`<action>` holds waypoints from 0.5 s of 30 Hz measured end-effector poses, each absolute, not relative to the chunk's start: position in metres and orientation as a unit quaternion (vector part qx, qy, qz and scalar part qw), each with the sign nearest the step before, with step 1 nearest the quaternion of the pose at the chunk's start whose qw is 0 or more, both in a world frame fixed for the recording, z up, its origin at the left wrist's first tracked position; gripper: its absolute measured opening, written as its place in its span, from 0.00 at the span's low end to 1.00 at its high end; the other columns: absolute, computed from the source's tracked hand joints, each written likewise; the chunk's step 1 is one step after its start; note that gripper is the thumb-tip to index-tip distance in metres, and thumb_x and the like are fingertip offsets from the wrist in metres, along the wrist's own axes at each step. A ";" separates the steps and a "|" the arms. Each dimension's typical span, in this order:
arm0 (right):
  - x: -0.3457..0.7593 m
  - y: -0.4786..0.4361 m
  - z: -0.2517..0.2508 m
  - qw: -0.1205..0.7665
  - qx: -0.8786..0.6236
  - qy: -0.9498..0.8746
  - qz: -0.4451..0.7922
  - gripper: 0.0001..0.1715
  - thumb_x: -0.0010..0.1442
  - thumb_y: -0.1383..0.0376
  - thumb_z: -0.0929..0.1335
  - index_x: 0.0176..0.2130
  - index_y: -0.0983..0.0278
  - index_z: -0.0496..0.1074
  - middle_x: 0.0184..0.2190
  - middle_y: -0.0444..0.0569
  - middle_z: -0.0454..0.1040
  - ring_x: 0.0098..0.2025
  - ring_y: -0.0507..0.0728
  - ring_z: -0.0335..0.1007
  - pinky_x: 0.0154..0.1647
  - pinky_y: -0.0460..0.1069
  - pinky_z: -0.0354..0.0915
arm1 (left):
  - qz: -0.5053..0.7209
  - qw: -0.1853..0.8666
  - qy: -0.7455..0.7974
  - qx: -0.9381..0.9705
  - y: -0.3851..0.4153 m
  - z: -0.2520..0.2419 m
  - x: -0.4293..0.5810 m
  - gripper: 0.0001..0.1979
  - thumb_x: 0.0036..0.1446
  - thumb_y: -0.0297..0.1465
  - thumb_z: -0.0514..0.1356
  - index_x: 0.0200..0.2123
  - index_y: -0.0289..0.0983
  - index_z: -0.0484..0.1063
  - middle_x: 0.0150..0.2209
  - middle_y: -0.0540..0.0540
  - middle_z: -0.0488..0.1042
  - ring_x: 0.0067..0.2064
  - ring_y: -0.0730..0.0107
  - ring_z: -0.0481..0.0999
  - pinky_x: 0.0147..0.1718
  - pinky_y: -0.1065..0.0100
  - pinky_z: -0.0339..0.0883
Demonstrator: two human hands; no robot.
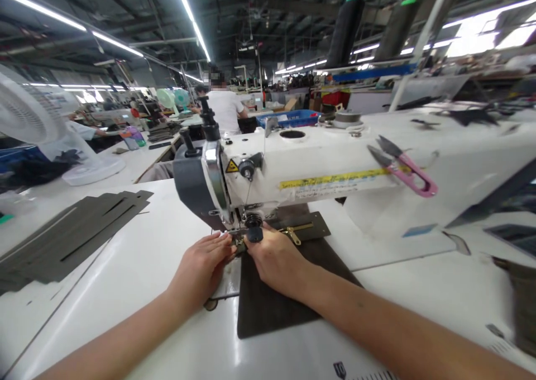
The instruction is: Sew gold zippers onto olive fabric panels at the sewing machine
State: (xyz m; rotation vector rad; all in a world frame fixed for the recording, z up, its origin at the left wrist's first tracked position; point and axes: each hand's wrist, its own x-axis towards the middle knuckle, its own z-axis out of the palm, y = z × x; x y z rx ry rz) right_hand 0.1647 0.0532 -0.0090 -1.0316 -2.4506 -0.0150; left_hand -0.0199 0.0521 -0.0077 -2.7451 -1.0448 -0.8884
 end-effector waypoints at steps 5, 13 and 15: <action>0.165 0.056 -0.010 0.246 -0.380 -0.891 -0.016 0.14 0.58 0.73 0.58 0.37 0.68 0.71 0.39 0.56 0.74 0.41 0.58 0.69 0.49 0.53 0.62 | -0.287 0.055 -0.339 -0.894 0.054 -0.008 -0.020 0.10 0.54 0.20 0.52 0.31 0.35 0.71 0.37 0.41 0.77 0.41 0.63 0.76 0.45 0.59 0.69; 0.166 0.055 -0.011 0.253 -0.378 -0.891 -0.005 0.14 0.59 0.73 0.58 0.38 0.69 0.71 0.39 0.56 0.74 0.41 0.58 0.70 0.48 0.53 0.62 | -0.289 0.051 -0.337 -0.894 0.055 -0.008 -0.020 0.10 0.53 0.18 0.52 0.31 0.35 0.71 0.37 0.42 0.77 0.40 0.63 0.76 0.46 0.59 0.68; 0.166 0.056 -0.011 0.258 -0.374 -0.891 -0.006 0.14 0.58 0.73 0.58 0.37 0.68 0.72 0.39 0.56 0.74 0.42 0.58 0.70 0.49 0.52 0.62 | -0.290 0.048 -0.335 -0.895 0.055 -0.007 -0.019 0.10 0.53 0.18 0.52 0.31 0.35 0.71 0.37 0.42 0.77 0.40 0.64 0.76 0.45 0.60 0.68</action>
